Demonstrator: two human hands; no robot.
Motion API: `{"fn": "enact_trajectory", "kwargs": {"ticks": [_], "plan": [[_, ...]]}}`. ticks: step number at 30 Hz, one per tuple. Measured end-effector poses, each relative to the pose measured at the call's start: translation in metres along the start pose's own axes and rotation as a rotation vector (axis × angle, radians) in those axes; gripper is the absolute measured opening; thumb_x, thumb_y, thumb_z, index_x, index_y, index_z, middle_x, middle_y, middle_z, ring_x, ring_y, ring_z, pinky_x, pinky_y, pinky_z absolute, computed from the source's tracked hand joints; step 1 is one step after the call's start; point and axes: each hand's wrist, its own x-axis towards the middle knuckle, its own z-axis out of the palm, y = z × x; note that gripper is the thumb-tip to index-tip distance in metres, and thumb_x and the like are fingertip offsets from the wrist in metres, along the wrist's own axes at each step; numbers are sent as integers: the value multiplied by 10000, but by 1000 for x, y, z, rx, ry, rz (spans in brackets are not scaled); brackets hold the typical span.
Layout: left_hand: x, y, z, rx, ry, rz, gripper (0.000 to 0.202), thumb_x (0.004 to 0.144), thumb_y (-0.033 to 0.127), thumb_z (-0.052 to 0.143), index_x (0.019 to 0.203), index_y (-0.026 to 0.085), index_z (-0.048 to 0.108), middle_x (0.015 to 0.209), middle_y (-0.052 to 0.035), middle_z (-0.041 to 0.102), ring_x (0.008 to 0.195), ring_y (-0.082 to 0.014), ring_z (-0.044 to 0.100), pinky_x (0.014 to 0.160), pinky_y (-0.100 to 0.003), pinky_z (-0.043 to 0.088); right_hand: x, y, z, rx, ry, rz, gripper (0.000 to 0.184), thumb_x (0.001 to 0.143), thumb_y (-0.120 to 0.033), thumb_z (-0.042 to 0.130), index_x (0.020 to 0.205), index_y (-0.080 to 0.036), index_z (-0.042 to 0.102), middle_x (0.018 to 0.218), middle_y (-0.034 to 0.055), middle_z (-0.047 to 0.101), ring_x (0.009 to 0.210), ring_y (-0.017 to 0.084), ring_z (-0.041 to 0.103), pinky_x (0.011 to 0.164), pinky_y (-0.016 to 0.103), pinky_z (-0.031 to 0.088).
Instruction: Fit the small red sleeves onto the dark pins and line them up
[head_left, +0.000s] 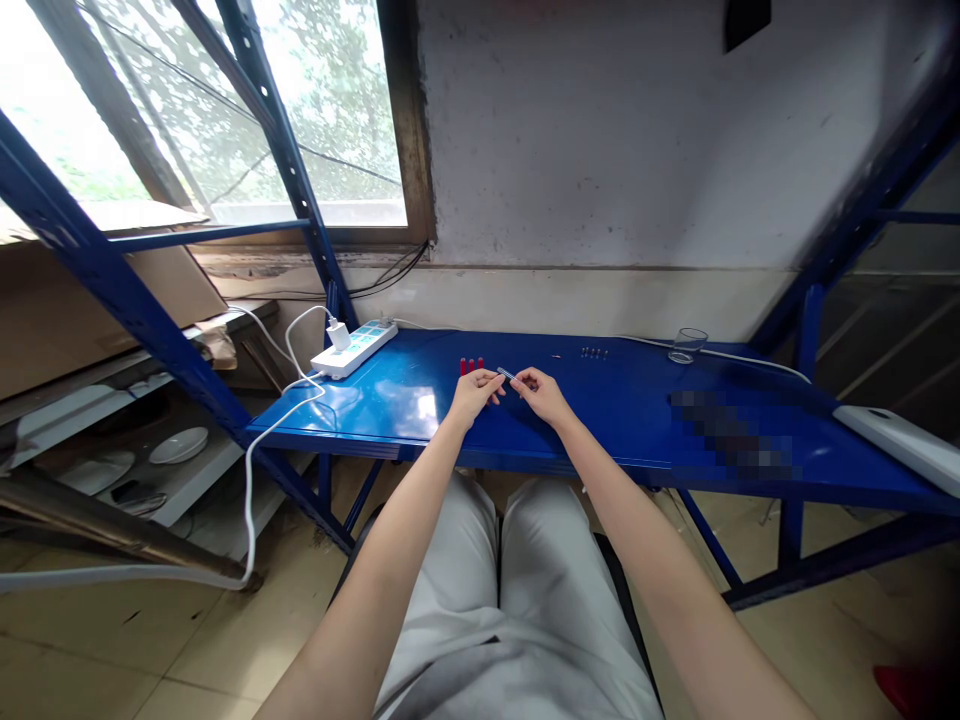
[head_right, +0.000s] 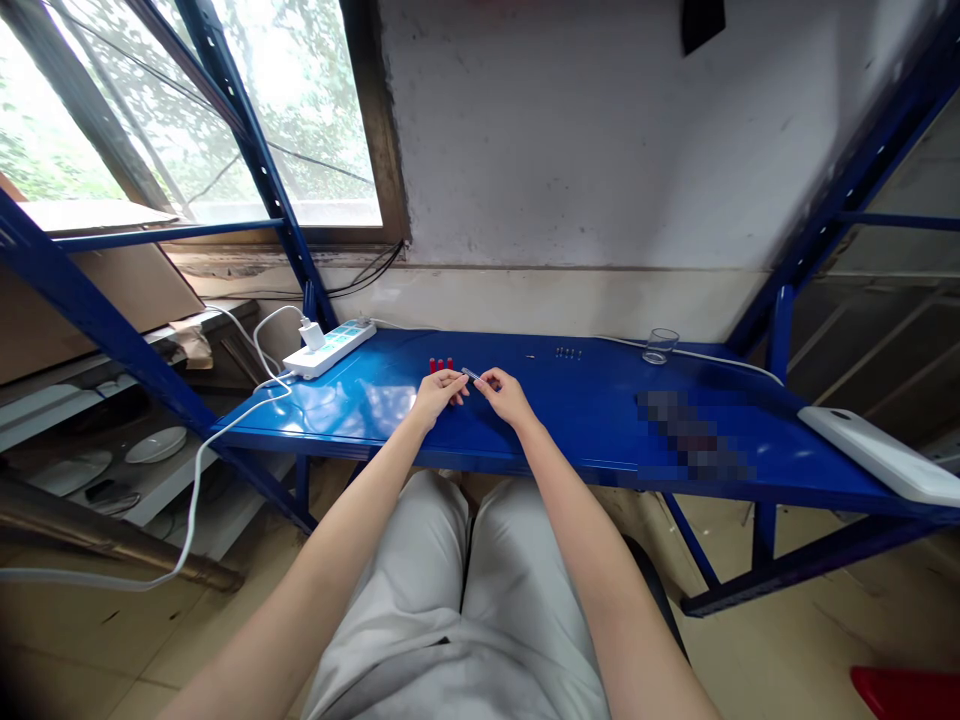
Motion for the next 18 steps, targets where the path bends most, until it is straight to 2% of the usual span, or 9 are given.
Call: {"fn": "enact_trajectory", "kwargs": {"ticks": [4, 7, 12, 18], "plan": [[1, -2, 0, 20, -29, 12, 344, 684, 434, 655, 811, 118, 609, 642, -26, 636, 439, -71, 514, 442, -202, 348, 1, 3, 0, -99, 2, -73, 321, 737, -491, 560, 742, -178, 629, 771, 48, 593, 660, 139, 522, 651, 288, 431], [2, -4, 0, 53, -53, 8, 321, 705, 417, 637, 822, 119, 614, 660, -30, 640, 445, -70, 519, 443, -200, 352, 0, 2, 0, -69, -15, -45, 320, 723, -478, 575, 764, -170, 651, 766, 57, 611, 637, 141, 530, 629, 289, 431], [4, -10, 0, 101, -79, 4, 311, 728, 408, 617, 848, 121, 623, 658, -30, 630, 455, -74, 531, 441, -197, 360, -1, 1, 1, 14, -87, 33, 334, 726, -471, 565, 799, -154, 639, 739, 61, 646, 629, 152, 548, 611, 282, 424], [2, -10, 1, 101, -104, 19, 341, 746, 409, 595, 940, 132, 637, 646, -11, 600, 463, -69, 526, 438, -192, 362, -3, 0, 2, -63, -103, -31, 340, 741, -496, 538, 709, -162, 591, 615, 19, 573, 533, 122, 467, 525, 253, 363]]}}
